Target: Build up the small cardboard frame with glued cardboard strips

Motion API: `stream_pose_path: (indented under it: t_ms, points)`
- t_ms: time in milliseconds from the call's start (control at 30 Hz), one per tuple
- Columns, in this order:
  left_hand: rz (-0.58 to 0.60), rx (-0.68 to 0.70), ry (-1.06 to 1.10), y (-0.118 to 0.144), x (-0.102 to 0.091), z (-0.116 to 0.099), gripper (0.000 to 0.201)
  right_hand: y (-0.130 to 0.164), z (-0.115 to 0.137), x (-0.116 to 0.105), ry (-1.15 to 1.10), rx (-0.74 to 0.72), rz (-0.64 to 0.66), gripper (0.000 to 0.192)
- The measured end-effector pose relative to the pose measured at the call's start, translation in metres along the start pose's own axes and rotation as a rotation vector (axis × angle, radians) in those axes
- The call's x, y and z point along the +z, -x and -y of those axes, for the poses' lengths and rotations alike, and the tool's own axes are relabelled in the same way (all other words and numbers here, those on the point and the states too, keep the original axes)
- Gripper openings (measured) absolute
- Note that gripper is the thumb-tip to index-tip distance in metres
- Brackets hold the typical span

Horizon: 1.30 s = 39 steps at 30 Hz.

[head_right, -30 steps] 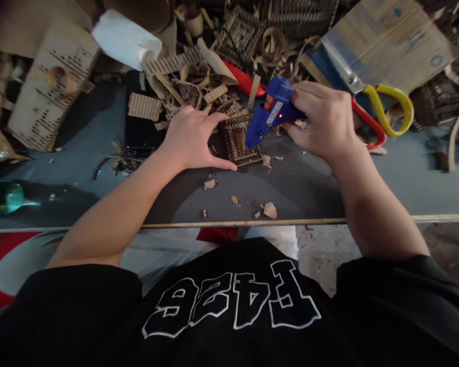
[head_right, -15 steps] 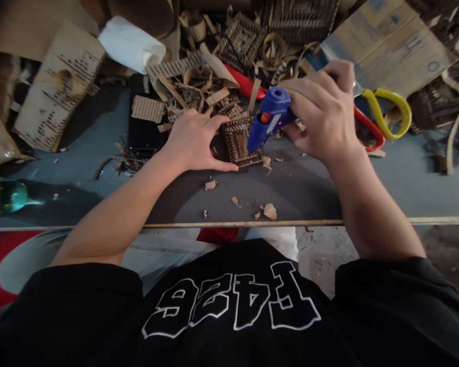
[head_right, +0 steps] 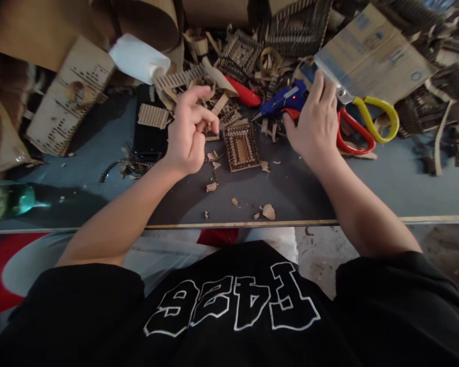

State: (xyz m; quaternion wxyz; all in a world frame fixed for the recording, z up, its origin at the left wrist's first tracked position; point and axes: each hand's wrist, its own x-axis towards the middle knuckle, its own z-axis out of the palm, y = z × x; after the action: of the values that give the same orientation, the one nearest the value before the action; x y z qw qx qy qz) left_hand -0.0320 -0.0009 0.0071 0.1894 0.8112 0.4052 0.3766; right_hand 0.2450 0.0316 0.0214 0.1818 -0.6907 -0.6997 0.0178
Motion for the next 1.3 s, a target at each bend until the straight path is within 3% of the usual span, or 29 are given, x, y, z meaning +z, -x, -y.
stream_pose_path:
  t_ms: [100, 233, 333, 500, 767, 1033, 1200, 1300]
  points:
    - [-0.008, 0.023, 0.034, 0.0, 0.009, 0.0, 0.06, 0.008, 0.008, -0.002, 0.005, -0.072, -0.112, 0.095]
    - [0.048, 0.07, 0.02, -0.001, 0.018, 0.001, 0.054, 0.022, 0.019, -0.003, -0.12, -0.482, -0.365, 0.055]
    - [0.113, 0.057, 0.059, 0.0, 0.021, -0.001, 0.048, 0.032, 0.025, 0.002, -0.24, -0.705, -0.37, 0.034]
    - [0.183, -0.048, 0.058, 0.001, 0.02, -0.008, 0.04, 0.039, 0.031, 0.013, -0.248, -0.723, -0.218, 0.029]
    - [0.099, 0.048, -0.024, 0.004, 0.022, -0.002, 0.038, 0.035, 0.042, 0.004, -0.227, -0.894, -0.455, 0.013]
    - [0.215, 0.067, -0.012, -0.002, 0.005, -0.012, 0.03, 0.032, 0.038, 0.0, -0.214, -0.962, -0.43, 0.01]
    - [0.172, 0.157, -0.118, -0.005, -0.004, -0.004, 0.026, 0.035, 0.034, 0.0, -0.252, -0.941, -0.283, 0.01]
    - [0.184, 0.157, -0.156, -0.004, -0.003, 0.002, 0.026, 0.037, 0.035, 0.002, -0.317, -0.954, -0.288, 0.009]
